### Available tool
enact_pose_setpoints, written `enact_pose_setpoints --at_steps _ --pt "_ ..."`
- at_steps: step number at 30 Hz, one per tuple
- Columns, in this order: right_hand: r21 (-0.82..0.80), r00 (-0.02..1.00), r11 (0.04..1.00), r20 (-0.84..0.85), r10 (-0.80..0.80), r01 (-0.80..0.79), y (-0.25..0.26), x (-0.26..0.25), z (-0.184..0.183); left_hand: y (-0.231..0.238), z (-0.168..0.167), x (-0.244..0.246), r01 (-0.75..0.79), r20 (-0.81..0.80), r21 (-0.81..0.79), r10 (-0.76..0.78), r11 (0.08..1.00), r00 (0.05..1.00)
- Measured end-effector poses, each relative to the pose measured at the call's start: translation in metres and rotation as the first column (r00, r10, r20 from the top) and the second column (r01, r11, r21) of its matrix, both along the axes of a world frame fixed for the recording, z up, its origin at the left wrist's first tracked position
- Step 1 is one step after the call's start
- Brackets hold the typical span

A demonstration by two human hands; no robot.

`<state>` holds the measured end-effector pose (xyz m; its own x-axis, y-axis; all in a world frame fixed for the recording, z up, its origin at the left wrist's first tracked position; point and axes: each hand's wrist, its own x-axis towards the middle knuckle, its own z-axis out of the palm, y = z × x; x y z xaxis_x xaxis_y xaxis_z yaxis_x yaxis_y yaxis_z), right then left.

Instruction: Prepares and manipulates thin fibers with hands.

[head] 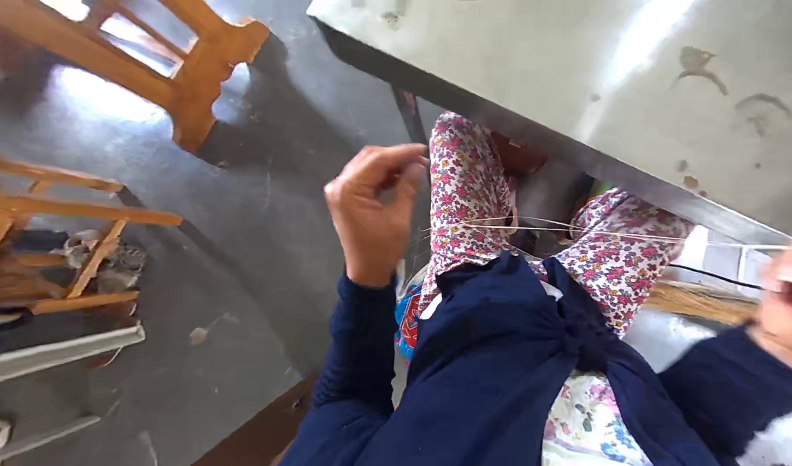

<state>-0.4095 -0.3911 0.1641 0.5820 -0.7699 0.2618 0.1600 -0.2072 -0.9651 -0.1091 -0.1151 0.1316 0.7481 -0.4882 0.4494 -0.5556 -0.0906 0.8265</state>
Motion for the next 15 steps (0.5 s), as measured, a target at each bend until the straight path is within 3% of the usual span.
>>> enact_pose_setpoints --at_steps 3,5,9,15 --pt "0.033 0.988 0.99 0.085 0.131 -0.134 0.032 0.044 -0.023 -0.047 0.017 -0.047 0.338 -0.012 -0.153 -0.344 0.929 0.939" --pt "0.072 0.981 0.983 0.111 0.16 -0.169 0.039 0.055 -0.032 -0.072 0.015 -0.068 0.473 -0.037 -0.155 -0.484 0.867 0.874" --pt "0.132 0.986 0.981 0.1 0.13 -0.143 0.043 0.056 -0.034 -0.101 -0.006 -0.087 0.603 -0.117 -0.09 -0.61 0.792 0.784" --pt "0.185 0.993 0.978 0.083 0.082 -0.096 0.048 0.051 -0.044 -0.113 -0.018 -0.1 0.627 -0.226 -0.111 -0.634 0.771 0.739"
